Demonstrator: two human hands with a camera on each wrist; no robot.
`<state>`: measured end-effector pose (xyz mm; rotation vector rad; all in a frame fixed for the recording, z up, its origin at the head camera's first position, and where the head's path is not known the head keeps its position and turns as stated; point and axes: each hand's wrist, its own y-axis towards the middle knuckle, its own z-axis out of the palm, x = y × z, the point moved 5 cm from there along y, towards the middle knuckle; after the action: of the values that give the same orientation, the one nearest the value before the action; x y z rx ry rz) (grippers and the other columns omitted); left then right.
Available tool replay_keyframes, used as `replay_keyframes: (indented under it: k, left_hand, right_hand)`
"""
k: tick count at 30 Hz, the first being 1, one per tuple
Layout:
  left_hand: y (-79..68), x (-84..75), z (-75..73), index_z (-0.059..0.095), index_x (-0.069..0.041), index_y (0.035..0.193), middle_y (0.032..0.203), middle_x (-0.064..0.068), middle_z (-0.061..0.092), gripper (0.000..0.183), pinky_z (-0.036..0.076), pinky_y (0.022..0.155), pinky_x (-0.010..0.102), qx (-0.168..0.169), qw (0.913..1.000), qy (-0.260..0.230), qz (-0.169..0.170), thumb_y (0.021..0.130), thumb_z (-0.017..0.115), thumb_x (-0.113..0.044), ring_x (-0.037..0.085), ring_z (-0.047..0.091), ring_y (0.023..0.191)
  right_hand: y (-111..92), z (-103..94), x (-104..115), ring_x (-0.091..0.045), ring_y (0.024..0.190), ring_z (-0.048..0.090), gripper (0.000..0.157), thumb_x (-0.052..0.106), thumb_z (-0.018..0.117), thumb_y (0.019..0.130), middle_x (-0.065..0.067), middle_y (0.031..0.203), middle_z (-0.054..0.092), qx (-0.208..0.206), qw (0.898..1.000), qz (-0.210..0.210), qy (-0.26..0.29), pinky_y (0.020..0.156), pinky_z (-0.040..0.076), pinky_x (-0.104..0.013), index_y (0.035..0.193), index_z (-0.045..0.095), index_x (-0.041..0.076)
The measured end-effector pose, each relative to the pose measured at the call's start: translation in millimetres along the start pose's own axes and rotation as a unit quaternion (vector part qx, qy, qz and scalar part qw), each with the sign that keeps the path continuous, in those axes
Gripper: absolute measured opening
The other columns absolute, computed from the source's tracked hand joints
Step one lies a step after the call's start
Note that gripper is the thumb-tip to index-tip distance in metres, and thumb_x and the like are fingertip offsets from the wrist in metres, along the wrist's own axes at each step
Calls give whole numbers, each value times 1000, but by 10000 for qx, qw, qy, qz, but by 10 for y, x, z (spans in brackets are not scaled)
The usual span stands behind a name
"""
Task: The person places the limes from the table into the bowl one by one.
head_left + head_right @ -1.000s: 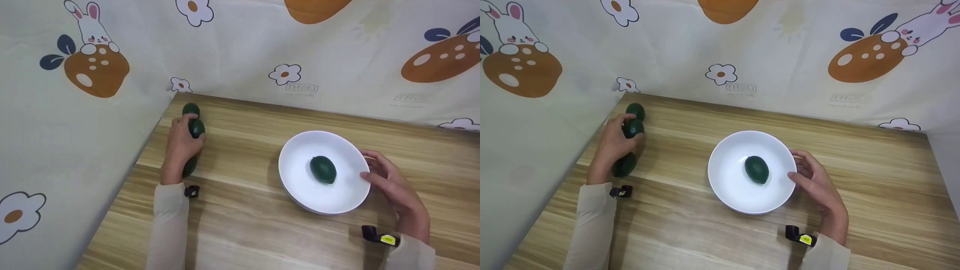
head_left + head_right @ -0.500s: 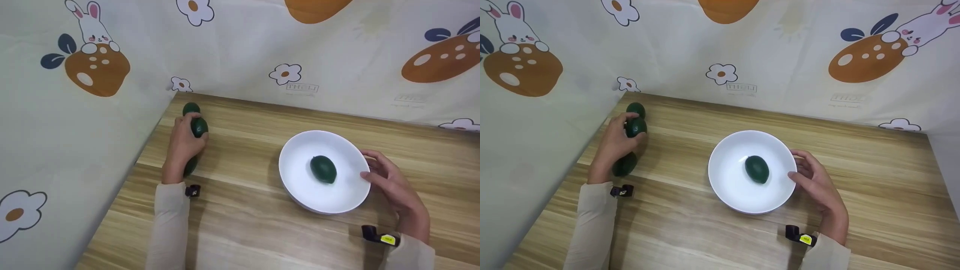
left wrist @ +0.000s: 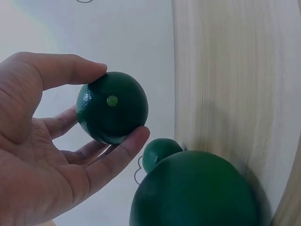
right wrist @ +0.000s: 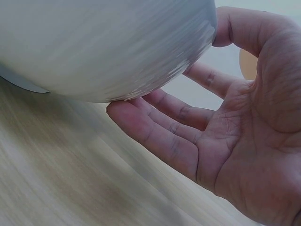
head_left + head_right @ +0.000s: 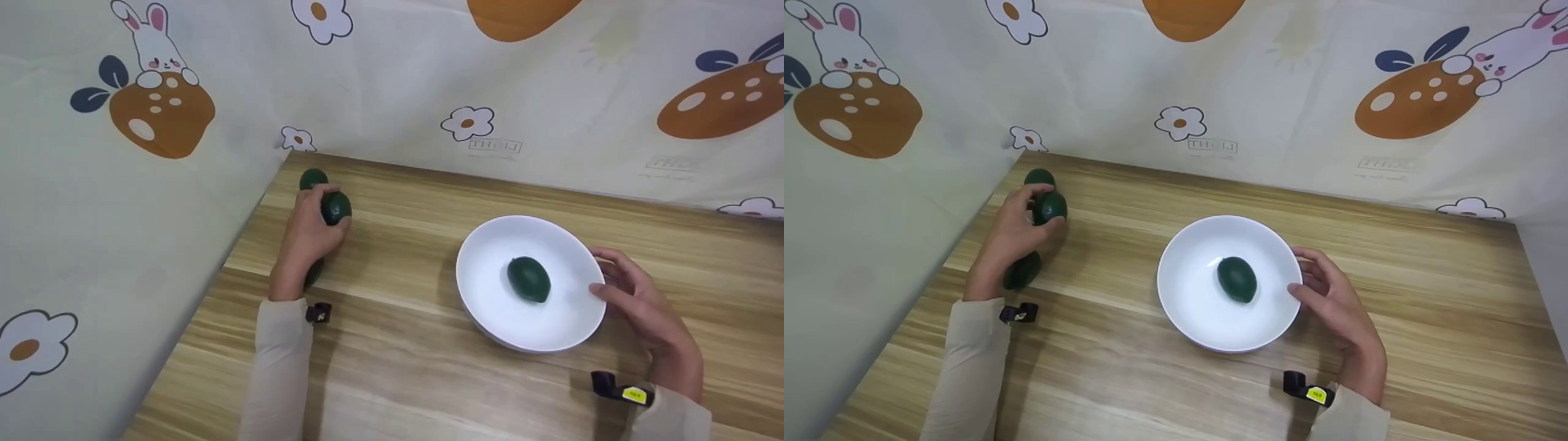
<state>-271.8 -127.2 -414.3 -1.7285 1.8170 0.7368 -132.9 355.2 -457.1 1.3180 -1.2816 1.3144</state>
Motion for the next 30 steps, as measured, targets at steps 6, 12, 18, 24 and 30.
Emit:
replay_keyframes:
  k: [6,12,18,24,30]
  left_hand:
    - [-2,-11,-20,49,-19,142,147,19,42,58,43,109,61,-62,9998,-60,187,89,72,-25,39,49,134]
    - [-9,-9,-44,49,-19,142,147,19,44,58,43,109,60,-75,9996,-109,268,89,72,-25,38,49,133]
    - [-17,-35,-63,48,-19,142,146,19,44,58,42,109,60,-42,9995,-132,266,89,72,-26,38,49,133]
    - [-14,-57,-48,49,-20,143,147,19,44,59,42,110,60,4,9994,-184,293,89,72,-26,38,49,134]
    - [-27,-51,-44,48,-21,143,149,18,43,59,42,110,61,81,9996,-194,210,89,72,-26,38,48,135]
  right_hand:
    - [17,-2,10,-8,105,70,46,1,55,97,8,126,67,-32,10000,-66,41,77,62,-31,141,48,10]
    - [37,-16,11,-6,107,69,46,1,57,96,11,126,67,-94,9999,-99,-83,78,61,-27,141,49,11]
    - [36,-5,24,-8,104,71,46,4,57,97,11,126,67,-48,9999,45,-94,77,62,-31,142,48,13]
    - [11,-12,23,-9,104,71,46,2,56,97,9,125,68,-27,10000,-24,67,76,62,-32,141,48,11]
    - [3,-7,7,-9,105,70,46,0,55,96,7,124,68,-38,9999,-89,49,78,62,-29,141,48,9]
